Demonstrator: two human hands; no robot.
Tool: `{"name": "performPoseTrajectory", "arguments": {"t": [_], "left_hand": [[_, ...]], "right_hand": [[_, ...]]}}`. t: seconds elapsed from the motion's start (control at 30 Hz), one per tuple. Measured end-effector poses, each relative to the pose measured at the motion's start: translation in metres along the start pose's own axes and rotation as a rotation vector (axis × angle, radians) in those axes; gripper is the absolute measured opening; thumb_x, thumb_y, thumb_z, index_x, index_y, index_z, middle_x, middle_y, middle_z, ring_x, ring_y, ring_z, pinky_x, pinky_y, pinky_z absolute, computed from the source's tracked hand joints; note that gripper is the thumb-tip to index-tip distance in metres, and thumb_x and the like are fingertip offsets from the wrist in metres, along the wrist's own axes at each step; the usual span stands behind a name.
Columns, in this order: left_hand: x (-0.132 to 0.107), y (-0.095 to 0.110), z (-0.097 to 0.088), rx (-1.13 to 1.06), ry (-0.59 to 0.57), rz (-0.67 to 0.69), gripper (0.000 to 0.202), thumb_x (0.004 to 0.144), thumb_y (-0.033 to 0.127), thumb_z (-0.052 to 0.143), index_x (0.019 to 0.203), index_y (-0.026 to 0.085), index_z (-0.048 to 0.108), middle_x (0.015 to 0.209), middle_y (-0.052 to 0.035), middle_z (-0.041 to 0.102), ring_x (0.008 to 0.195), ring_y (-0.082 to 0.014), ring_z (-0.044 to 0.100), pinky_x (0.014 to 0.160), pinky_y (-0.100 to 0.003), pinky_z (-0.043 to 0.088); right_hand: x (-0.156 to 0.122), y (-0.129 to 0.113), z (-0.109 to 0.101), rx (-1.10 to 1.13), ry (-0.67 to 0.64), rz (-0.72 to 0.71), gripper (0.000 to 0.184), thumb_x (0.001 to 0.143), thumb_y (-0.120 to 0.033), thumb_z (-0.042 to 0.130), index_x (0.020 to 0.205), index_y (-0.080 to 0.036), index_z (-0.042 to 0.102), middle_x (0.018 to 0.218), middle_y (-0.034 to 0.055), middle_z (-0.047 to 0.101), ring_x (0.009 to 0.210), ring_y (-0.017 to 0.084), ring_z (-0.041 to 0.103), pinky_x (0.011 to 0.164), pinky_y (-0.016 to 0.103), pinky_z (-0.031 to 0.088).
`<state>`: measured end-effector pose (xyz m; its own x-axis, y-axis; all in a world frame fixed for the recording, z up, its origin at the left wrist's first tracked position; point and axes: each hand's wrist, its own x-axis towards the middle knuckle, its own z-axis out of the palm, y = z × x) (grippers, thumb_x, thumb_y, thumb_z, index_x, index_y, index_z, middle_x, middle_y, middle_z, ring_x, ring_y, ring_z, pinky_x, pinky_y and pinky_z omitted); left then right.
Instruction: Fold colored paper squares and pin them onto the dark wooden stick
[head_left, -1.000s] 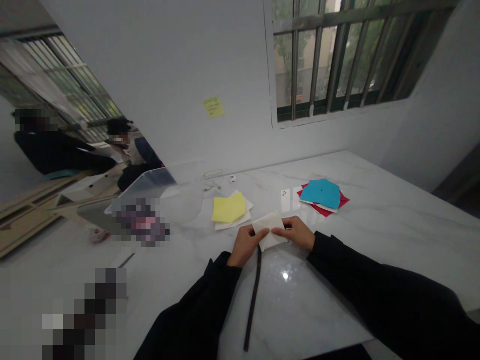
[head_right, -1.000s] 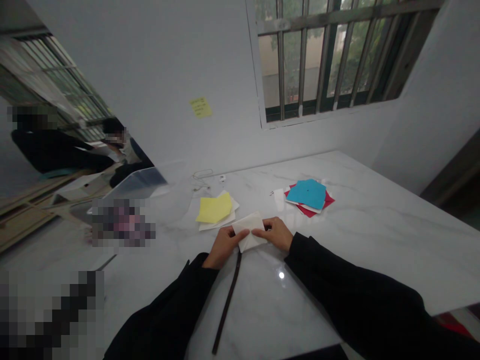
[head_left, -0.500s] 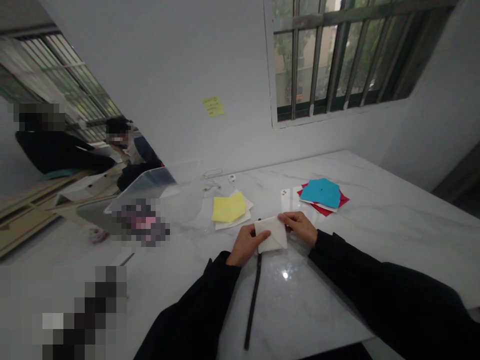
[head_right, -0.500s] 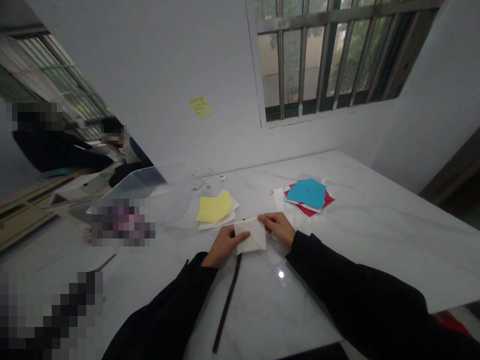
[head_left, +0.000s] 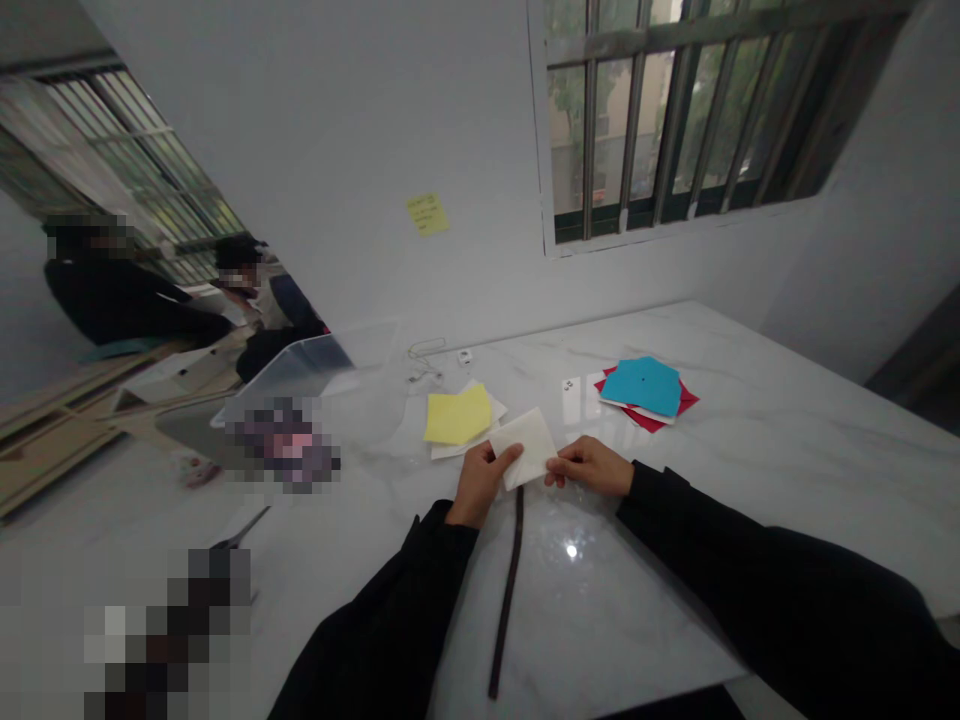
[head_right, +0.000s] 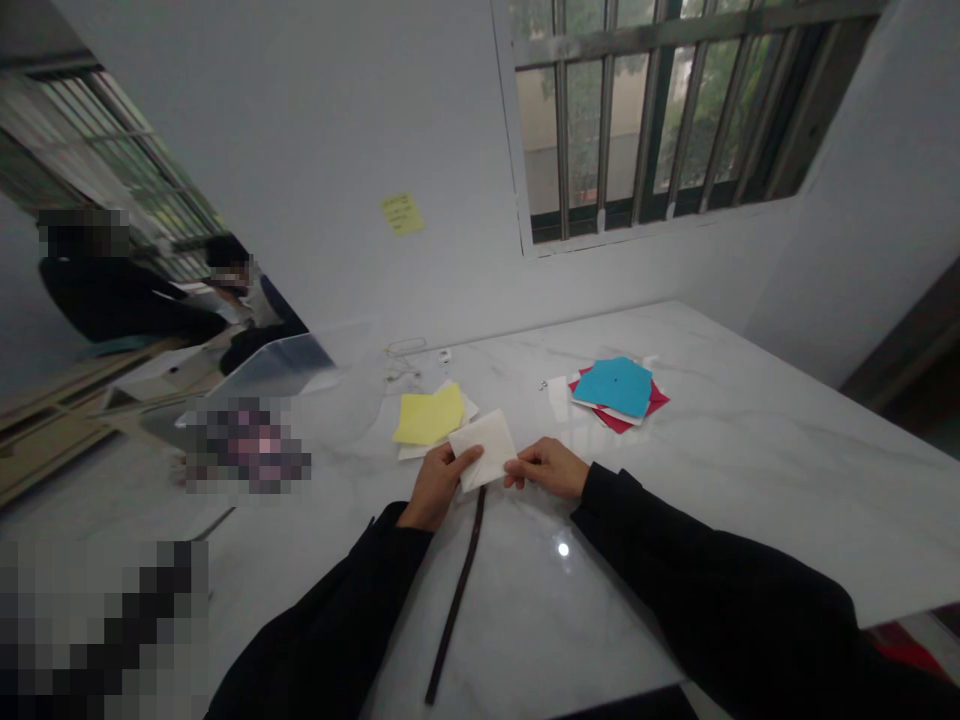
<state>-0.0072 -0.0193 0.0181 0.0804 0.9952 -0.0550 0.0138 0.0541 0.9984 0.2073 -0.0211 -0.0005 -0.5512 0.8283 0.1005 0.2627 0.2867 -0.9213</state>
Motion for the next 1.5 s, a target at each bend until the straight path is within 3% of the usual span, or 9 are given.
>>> {"name": "performPoseTrajectory", "arguments": {"t": [0.27, 0.33, 0.5, 0.6, 0.77, 1.0, 1.37, 1.5], "left_hand": [[0.006, -0.004, -0.006, 0.069, 0.036, 0.033, 0.044, 0.067, 0.045, 0.077, 0.093, 0.009, 0.073, 0.091, -0.0104, 0.075, 0.077, -0.0218, 0.067, 0.066, -0.028, 0.049], [0.009, -0.005, -0.01, 0.091, 0.075, 0.056, 0.047, 0.067, 0.046, 0.077, 0.096, 0.01, 0.072, 0.098, -0.0114, 0.074, 0.083, -0.0237, 0.067, 0.069, -0.029, 0.051], [0.015, -0.011, -0.016, 0.077, 0.112, 0.076, 0.053, 0.067, 0.051, 0.075, 0.101, 0.01, 0.071, 0.105, -0.0135, 0.073, 0.094, -0.0272, 0.067, 0.075, -0.033, 0.052], [0.017, -0.015, -0.017, 0.072, 0.122, 0.072, 0.054, 0.068, 0.051, 0.075, 0.102, 0.01, 0.071, 0.105, -0.0136, 0.073, 0.095, -0.0273, 0.067, 0.078, -0.034, 0.052], [0.018, -0.02, -0.019, 0.039, 0.129, 0.105, 0.053, 0.069, 0.05, 0.074, 0.103, 0.009, 0.07, 0.105, -0.0145, 0.073, 0.096, -0.0275, 0.066, 0.083, -0.038, 0.051], [0.014, -0.021, -0.018, 0.05, 0.132, 0.101, 0.045, 0.075, 0.047, 0.07, 0.1, 0.01, 0.07, 0.102, -0.0128, 0.073, 0.091, -0.0248, 0.066, 0.078, -0.033, 0.05], [0.006, -0.03, -0.012, 0.126, 0.068, 0.146, 0.039, 0.081, 0.042, 0.065, 0.105, 0.012, 0.07, 0.107, -0.0131, 0.073, 0.097, -0.0273, 0.066, 0.085, -0.037, 0.051], [0.006, -0.031, -0.014, 0.163, 0.059, 0.163, 0.04, 0.082, 0.044, 0.064, 0.106, 0.013, 0.069, 0.107, -0.0128, 0.072, 0.097, -0.0272, 0.066, 0.084, -0.037, 0.051]], "right_hand": [[0.002, -0.002, 0.001, 0.006, 0.081, 0.028, 0.059, 0.092, -0.06, 0.042, 0.085, -0.014, 0.078, 0.067, 0.0041, 0.069, 0.054, 0.011, 0.047, 0.054, 0.023, 0.035], [0.003, 0.0, -0.002, -0.02, 0.171, 0.03, 0.059, 0.093, -0.058, 0.039, 0.086, -0.015, 0.078, 0.07, 0.0047, 0.07, 0.057, 0.013, 0.052, 0.056, 0.024, 0.038], [0.006, 0.014, -0.023, -0.26, 0.441, 0.008, 0.032, 0.088, -0.045, 0.056, 0.094, -0.019, 0.074, 0.083, 0.0043, 0.073, 0.072, 0.017, 0.063, 0.068, 0.028, 0.046], [0.012, 0.026, -0.04, -0.443, 0.55, 0.028, 0.025, 0.087, -0.036, 0.058, 0.101, -0.019, 0.07, 0.087, 0.005, 0.072, 0.074, 0.017, 0.064, 0.071, 0.028, 0.047], [0.042, 0.042, -0.065, -0.706, 0.59, 0.098, 0.025, 0.086, -0.026, 0.058, 0.107, -0.018, 0.069, 0.091, 0.006, 0.073, 0.081, 0.018, 0.065, 0.075, 0.027, 0.044], [0.081, 0.064, -0.069, -0.721, 0.704, 0.23, 0.027, 0.084, -0.031, 0.058, 0.099, -0.014, 0.073, 0.089, 0.0101, 0.074, 0.084, 0.021, 0.066, 0.075, 0.029, 0.044], [0.086, 0.09, -0.072, -0.705, 0.735, 0.223, 0.026, 0.08, -0.034, 0.058, 0.086, -0.018, 0.077, 0.084, 0.0088, 0.075, 0.08, 0.025, 0.067, 0.068, 0.031, 0.043], [0.081, 0.089, -0.07, -0.681, 0.734, 0.143, 0.024, 0.08, -0.034, 0.057, 0.084, -0.017, 0.074, 0.085, 0.0085, 0.074, 0.079, 0.024, 0.067, 0.073, 0.032, 0.046]]}}
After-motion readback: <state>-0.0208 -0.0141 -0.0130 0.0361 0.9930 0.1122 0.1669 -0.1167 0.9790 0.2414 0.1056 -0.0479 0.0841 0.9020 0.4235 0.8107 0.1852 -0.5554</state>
